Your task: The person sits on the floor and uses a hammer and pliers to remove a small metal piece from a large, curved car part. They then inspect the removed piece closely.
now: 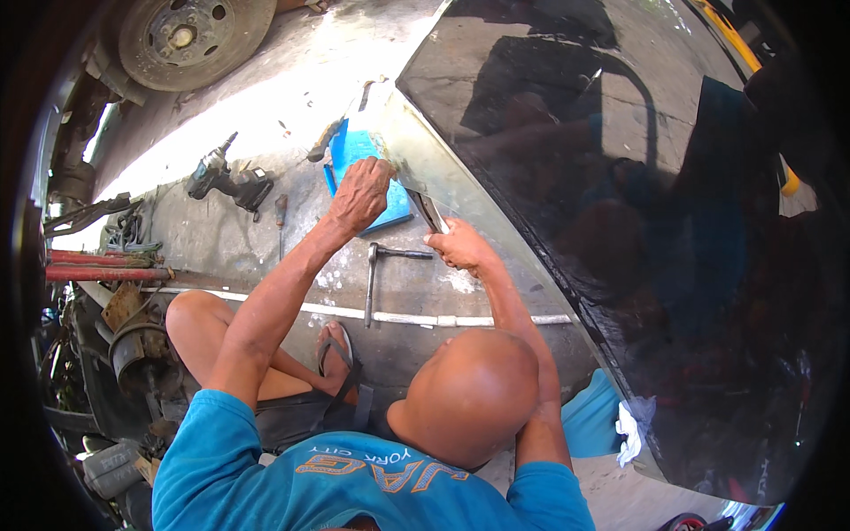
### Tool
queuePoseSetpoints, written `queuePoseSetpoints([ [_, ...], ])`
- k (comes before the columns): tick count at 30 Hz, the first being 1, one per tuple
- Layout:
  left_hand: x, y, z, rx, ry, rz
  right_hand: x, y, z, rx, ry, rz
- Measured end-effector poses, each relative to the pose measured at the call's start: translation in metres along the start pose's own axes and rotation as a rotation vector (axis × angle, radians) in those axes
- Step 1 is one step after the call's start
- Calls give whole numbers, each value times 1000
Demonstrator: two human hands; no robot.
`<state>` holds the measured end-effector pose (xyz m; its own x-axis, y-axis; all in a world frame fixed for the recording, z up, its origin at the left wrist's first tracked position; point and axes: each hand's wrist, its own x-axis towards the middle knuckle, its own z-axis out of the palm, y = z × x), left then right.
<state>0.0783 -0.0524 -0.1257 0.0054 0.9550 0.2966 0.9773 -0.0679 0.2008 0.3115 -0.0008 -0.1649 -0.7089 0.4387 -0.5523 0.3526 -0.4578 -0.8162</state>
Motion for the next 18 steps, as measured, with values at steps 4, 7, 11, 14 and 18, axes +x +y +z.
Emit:
queuePoseSetpoints([
  [4,-1,0,13,-222,72,-139,0,-3,10,21,2,-12],
  [7,7,14,9,-517,12,-473,1,3,5,-26,60,-9],
  [11,6,34,-8,-600,87,-603,3,4,4,-54,71,-23],
  [14,4,18,4,-520,137,-440,4,3,6,-82,84,-43],
  [18,7,14,5,-392,161,-279,8,9,3,-112,104,-63],
])
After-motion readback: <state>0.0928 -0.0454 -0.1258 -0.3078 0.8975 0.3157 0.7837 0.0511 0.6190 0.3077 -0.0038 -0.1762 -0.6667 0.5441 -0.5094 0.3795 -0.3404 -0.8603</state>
